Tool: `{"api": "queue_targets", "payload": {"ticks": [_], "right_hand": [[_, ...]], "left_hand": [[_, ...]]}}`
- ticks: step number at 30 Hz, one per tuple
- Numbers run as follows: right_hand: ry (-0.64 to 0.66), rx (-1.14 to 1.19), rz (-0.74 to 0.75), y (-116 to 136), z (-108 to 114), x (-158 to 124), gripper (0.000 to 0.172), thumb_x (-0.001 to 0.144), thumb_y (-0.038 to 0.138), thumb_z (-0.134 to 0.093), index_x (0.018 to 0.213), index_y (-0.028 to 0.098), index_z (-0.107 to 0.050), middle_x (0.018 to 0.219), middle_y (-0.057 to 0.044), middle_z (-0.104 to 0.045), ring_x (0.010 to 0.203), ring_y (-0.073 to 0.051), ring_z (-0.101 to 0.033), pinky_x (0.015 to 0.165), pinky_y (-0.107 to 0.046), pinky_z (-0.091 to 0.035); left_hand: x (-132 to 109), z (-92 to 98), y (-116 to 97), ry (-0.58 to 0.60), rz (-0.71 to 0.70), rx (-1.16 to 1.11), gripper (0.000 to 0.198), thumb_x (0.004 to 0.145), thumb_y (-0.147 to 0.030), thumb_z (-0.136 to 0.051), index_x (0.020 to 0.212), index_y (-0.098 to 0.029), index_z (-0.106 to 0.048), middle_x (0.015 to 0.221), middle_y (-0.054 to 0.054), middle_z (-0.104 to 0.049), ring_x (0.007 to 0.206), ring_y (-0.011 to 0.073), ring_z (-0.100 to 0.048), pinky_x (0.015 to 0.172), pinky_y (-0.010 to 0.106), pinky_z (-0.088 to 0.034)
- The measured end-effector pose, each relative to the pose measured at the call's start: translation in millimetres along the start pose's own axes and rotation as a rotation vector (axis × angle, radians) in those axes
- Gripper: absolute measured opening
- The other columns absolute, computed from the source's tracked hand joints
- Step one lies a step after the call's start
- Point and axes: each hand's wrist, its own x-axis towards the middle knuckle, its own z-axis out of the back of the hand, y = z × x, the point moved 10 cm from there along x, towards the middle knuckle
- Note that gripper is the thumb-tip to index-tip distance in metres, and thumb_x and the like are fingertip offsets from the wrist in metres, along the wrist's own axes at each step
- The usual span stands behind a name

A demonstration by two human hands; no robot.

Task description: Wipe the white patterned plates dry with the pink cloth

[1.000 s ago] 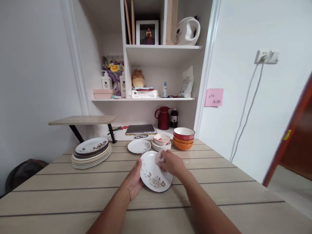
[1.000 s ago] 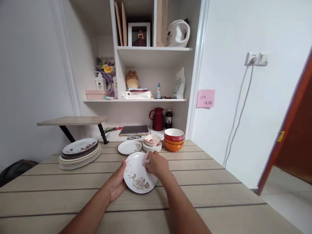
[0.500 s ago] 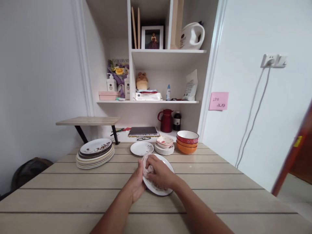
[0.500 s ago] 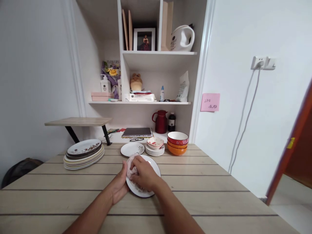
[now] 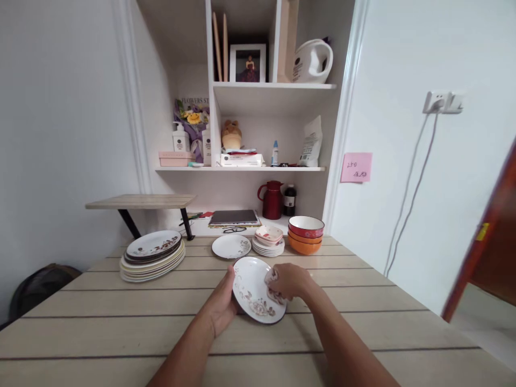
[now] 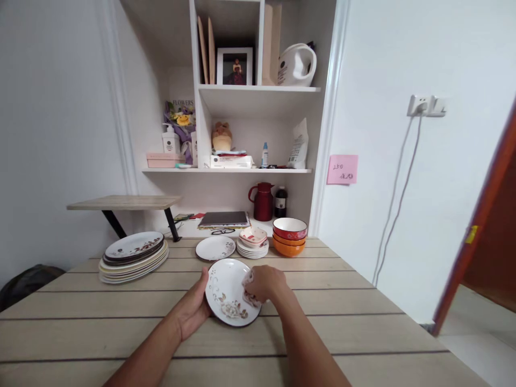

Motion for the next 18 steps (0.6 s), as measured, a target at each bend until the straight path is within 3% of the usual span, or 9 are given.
{"api": "queue_targets", "payload": {"ticks": [5,9,13,18], "right_hand": [[0.169,-0.073,0.220,30.7,-6.3,-19.2,0.038,0.062,0.047,-0.068,0.090,0.021,-0.071,0.091,-0.009,-0.072,0.081,-0.028,-0.065,0.060,-0.030,-0.042],[0.241,0.045,0.476,69.3,-16.4,-39.5,0.039,0.064,0.049,-0.069,0.094,0.024,-0.068,0.084,-0.003,-0.069,0.075,-0.022,-0.060,0.059,-0.027,-0.038],[0.017,0.344,0.640,98.2,-4.5,-36.9,0.031,0.072,0.037,-0.066,0.099,0.023,-0.060,0.094,-0.001,-0.064,0.081,-0.017,-0.056,0.066,-0.025,-0.039],[-0.283,0.480,0.593,85.7,12.0,-14.4,0.018,0.076,0.023,-0.062,0.092,0.021,-0.056,0.102,-0.003,-0.056,0.092,-0.017,-0.053,0.078,-0.027,-0.039]], "left_hand": [[0.0,-3.5,-0.4,0.050,0.002,-0.004,0.066,0.084,-0.058,-0.050,0.138,-0.020,-0.046,0.133,0.014,-0.059,0.126,0.0281,-0.051,0.107,0.044,-0.035],[-0.6,-4.3,-1.0,0.037,-0.002,-0.009,0.065,0.085,-0.055,-0.051,0.137,-0.017,-0.047,0.128,0.015,-0.062,0.122,0.0276,-0.054,0.106,0.042,-0.037],[0.0,-5.1,0.8,0.032,0.015,-0.034,0.065,0.085,-0.054,-0.052,0.136,-0.014,-0.048,0.122,0.016,-0.065,0.116,0.0285,-0.059,0.103,0.042,-0.040],[1.8,-5.7,0.7,0.044,0.004,-0.028,0.065,0.085,-0.055,-0.049,0.137,-0.016,-0.046,0.125,0.016,-0.064,0.119,0.0275,-0.057,0.104,0.042,-0.039]]}}
